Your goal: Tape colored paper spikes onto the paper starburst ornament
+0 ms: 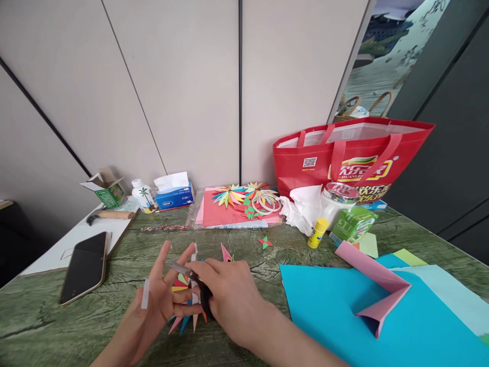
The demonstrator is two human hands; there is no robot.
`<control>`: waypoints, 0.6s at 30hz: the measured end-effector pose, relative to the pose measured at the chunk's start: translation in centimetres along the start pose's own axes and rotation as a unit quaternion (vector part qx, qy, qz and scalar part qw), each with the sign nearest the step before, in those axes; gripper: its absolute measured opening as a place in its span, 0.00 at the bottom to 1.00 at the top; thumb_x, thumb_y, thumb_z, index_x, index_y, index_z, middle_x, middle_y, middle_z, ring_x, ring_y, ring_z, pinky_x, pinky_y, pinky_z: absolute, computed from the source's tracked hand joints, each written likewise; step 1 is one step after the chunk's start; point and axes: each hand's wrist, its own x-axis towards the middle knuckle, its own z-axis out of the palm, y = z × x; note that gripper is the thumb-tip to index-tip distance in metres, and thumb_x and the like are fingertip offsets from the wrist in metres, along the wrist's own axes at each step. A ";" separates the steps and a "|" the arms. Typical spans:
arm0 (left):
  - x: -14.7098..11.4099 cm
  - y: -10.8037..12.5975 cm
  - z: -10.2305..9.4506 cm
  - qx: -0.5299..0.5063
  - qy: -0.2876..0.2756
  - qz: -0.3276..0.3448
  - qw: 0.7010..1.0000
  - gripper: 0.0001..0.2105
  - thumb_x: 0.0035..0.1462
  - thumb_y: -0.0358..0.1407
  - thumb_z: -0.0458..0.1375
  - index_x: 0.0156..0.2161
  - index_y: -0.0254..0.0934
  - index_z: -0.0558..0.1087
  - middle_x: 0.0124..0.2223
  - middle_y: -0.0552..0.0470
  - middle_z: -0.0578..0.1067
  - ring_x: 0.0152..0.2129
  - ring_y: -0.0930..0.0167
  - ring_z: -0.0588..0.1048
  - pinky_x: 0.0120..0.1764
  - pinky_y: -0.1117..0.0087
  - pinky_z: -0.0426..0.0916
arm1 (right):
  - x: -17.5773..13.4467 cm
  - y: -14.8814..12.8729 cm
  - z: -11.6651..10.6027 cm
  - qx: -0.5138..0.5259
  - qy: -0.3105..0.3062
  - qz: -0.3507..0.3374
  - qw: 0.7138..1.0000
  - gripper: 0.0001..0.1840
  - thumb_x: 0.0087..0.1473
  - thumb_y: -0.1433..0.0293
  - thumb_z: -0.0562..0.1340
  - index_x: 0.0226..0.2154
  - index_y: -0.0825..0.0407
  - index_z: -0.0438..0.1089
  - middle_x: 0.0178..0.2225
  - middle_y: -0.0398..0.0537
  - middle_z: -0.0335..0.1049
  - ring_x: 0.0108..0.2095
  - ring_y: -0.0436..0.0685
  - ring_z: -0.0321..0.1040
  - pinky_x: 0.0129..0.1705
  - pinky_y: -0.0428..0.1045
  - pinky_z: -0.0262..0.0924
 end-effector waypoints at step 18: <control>0.2 1.1 -0.5 0.002 0.054 0.047 0.997 0.29 0.54 0.48 0.50 0.58 0.67 0.42 0.66 0.55 0.38 0.43 0.58 0.73 0.45 0.53 0.65 | -0.3 -1.1 -0.1 -0.065 -0.121 -0.076 0.988 0.08 0.53 0.77 0.54 0.37 0.51 0.61 0.31 0.41 0.71 0.26 0.49 0.64 0.23 0.45 0.41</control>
